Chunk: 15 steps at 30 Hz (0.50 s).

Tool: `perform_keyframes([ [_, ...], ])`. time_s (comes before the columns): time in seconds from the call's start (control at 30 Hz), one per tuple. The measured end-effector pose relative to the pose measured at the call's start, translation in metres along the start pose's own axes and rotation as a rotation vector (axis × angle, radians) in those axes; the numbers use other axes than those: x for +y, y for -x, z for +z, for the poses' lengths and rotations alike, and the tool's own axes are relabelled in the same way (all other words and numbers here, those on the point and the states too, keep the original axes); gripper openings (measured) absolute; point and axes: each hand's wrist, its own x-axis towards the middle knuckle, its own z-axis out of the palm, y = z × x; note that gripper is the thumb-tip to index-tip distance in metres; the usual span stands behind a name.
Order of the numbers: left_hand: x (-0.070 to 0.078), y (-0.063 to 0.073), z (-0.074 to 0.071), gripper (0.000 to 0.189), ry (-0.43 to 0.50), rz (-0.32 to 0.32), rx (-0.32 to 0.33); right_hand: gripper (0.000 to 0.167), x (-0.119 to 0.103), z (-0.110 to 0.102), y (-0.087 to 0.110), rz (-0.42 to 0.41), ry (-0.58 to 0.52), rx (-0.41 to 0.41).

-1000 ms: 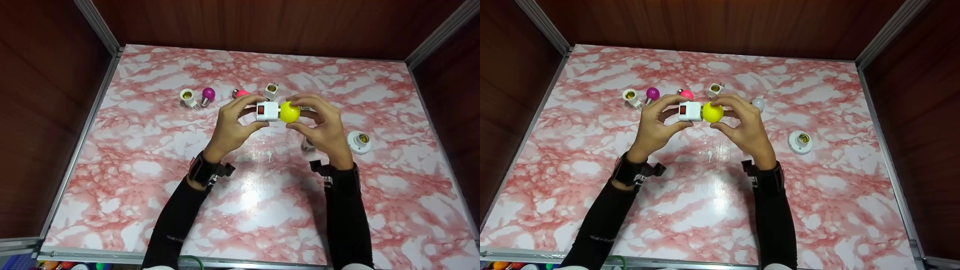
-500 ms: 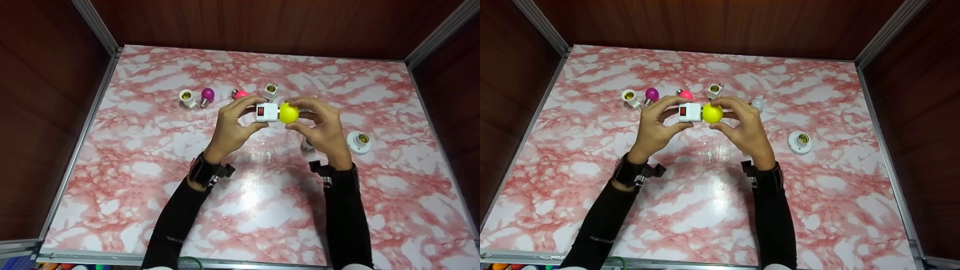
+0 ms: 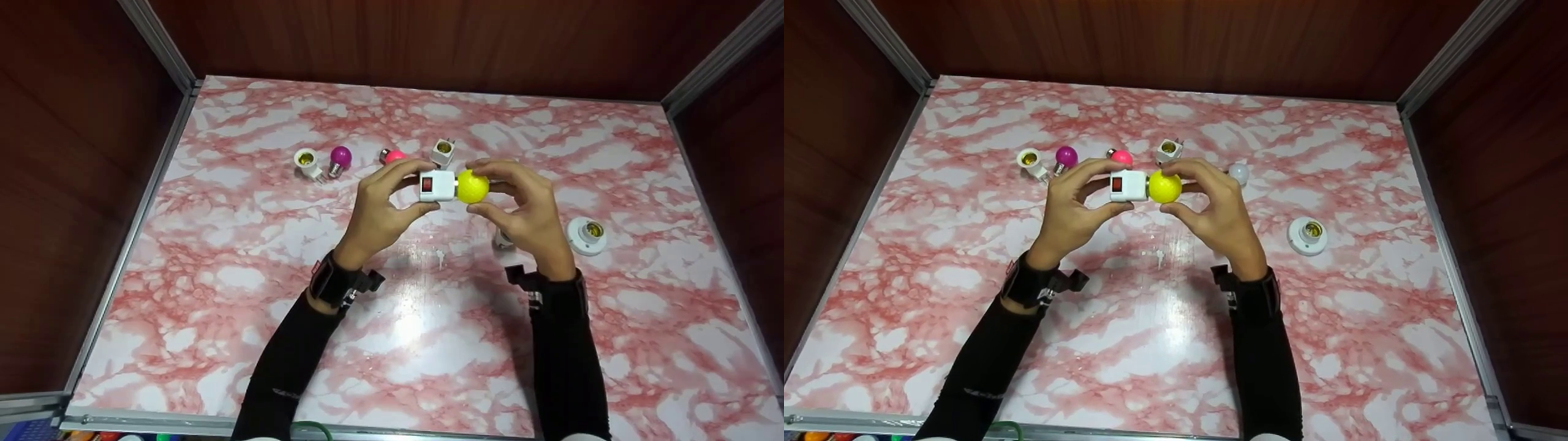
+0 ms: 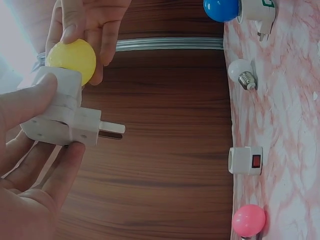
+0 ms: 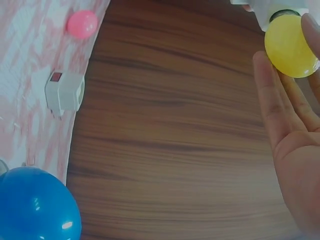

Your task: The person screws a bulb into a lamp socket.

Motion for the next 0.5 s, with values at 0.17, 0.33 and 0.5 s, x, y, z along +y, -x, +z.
perform_keyframes([
  [0.17, 0.0002, -0.0003, 0.0002, 0.054, 0.013, 0.005, 0.0, 0.057, -0.0003, -0.0011, 0.0002, 0.015, -0.002, -0.008],
  [0.33, 0.0012, -0.0006, -0.0005, 0.054, 0.01, 0.004, -0.01, 0.059, -0.0002, -0.0016, 0.0, 0.011, 0.016, -0.007],
  [0.5, 0.0012, -0.0003, -0.0003, 0.054, 0.013, -0.006, -0.02, 0.053, 0.0013, -0.0025, -0.0013, -0.017, 0.042, -0.018],
])
